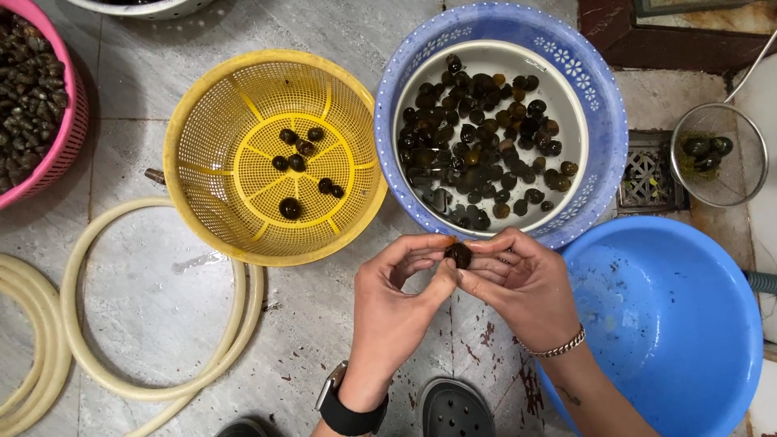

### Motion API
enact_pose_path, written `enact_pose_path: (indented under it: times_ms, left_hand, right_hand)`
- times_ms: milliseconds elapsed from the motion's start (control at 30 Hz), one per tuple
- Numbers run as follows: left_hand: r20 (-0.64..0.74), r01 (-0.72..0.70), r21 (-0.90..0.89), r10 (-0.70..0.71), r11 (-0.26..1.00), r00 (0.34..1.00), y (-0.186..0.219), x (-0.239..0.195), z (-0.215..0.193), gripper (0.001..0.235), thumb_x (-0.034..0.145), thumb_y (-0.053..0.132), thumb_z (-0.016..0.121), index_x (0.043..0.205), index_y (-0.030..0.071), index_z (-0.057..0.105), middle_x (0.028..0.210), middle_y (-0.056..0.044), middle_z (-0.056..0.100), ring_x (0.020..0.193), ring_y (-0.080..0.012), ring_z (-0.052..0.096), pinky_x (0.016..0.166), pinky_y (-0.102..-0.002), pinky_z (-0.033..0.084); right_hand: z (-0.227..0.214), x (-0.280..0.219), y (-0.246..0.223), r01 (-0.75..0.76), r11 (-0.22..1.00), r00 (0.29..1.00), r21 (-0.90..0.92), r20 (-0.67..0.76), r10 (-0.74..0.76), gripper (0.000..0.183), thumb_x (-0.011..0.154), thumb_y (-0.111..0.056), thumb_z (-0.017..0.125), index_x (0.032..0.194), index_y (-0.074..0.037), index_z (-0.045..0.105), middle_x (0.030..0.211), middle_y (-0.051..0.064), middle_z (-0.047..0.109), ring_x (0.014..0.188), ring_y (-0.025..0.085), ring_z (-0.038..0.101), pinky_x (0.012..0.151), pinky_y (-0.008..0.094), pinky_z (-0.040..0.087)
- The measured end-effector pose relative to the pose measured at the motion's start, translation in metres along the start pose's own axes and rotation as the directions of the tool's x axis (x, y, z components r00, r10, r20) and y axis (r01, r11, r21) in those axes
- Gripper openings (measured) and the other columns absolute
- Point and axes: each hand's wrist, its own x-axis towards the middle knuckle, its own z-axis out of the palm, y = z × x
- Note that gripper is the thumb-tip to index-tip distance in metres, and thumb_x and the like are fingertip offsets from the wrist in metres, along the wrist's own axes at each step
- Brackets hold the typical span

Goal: A person sorts snails from a pink bowl and a silver colander into a yellow basket and a blue bowl of water on a tiled floor.

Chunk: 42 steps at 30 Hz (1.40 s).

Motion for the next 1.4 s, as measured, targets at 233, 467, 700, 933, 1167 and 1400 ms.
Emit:
enact_pose_path:
  times_ms: [233, 467, 700, 933, 1167, 1400]
  left_hand:
    - [0.014, 0.035, -0.003, -0.035, 0.999, 0.999, -0.002, 0.001, 0.0, 0.03, 0.101, 0.017, 0.09, 0.131, 0.015, 0.093, 0.126, -0.001, 0.098, 0.118, -0.0114, 0.092, 0.11, -0.027, 0.077]
    - [0.011, 0.149, -0.145, -0.149, 0.978, 0.989, -0.004, 0.003, 0.002, 0.023, 0.1, 0.01, 0.094, 0.123, 0.011, 0.091, 0.117, -0.004, 0.096, 0.105, -0.0119, 0.087, 0.102, -0.026, 0.076]
    - [0.043, 0.17, -0.19, -0.165, 0.967, 0.985, -0.017, 0.005, 0.0, 0.028, 0.098, 0.001, 0.089, 0.124, 0.011, 0.09, 0.12, -0.004, 0.093, 0.108, -0.0122, 0.084, 0.105, -0.026, 0.072]
    - [0.052, 0.159, -0.199, -0.151, 0.967, 0.987, -0.011, 0.004, 0.002, 0.026, 0.098, 0.006, 0.094, 0.122, 0.011, 0.088, 0.118, -0.004, 0.094, 0.108, -0.0131, 0.086, 0.106, -0.028, 0.074]
    - [0.055, 0.154, -0.196, -0.146, 0.968, 0.988, -0.019, 0.005, 0.002, 0.024, 0.1, 0.004, 0.091, 0.122, 0.013, 0.088, 0.121, -0.003, 0.093, 0.11, -0.0123, 0.085, 0.108, -0.028, 0.072]
    - [0.037, 0.193, -0.261, -0.19, 0.946, 0.981, -0.024, 0.007, 0.003, 0.025, 0.101, -0.006, 0.082, 0.119, 0.01, 0.086, 0.123, -0.005, 0.092, 0.113, -0.0144, 0.084, 0.11, -0.029, 0.071]
  right_hand:
    - [-0.003, 0.002, 0.005, 0.029, 0.999, 0.999, 0.019, 0.035, -0.029, 0.036, 0.089, 0.01, 0.1, 0.117, 0.001, 0.08, 0.125, 0.023, 0.095, 0.115, 0.029, 0.097, 0.113, 0.041, 0.083]
    - [-0.005, 0.001, 0.012, 0.01, 0.999, 1.0, 0.042, 0.028, -0.011, 0.034, 0.088, 0.012, 0.102, 0.112, 0.001, 0.079, 0.117, 0.019, 0.092, 0.108, 0.025, 0.094, 0.107, 0.037, 0.083]
    - [-0.007, 0.001, 0.015, 0.036, 0.996, 0.996, 0.079, 0.074, -0.042, 0.036, 0.089, 0.013, 0.1, 0.111, -0.001, 0.076, 0.124, 0.023, 0.094, 0.113, 0.028, 0.096, 0.111, 0.039, 0.083]
    - [-0.007, 0.002, 0.019, 0.032, 0.997, 0.997, 0.076, 0.064, -0.037, 0.035, 0.089, 0.01, 0.102, 0.114, 0.002, 0.079, 0.121, 0.022, 0.093, 0.11, 0.026, 0.094, 0.105, 0.036, 0.082]
    - [-0.007, 0.002, 0.022, 0.031, 0.995, 0.997, 0.096, 0.072, -0.038, 0.036, 0.088, 0.012, 0.101, 0.111, 0.0, 0.076, 0.126, 0.024, 0.093, 0.115, 0.029, 0.095, 0.11, 0.04, 0.083]
    - [-0.006, 0.002, 0.024, 0.002, 0.995, 0.998, 0.103, 0.068, -0.009, 0.037, 0.089, 0.015, 0.101, 0.11, -0.003, 0.075, 0.121, 0.02, 0.093, 0.108, 0.022, 0.092, 0.109, 0.036, 0.081]
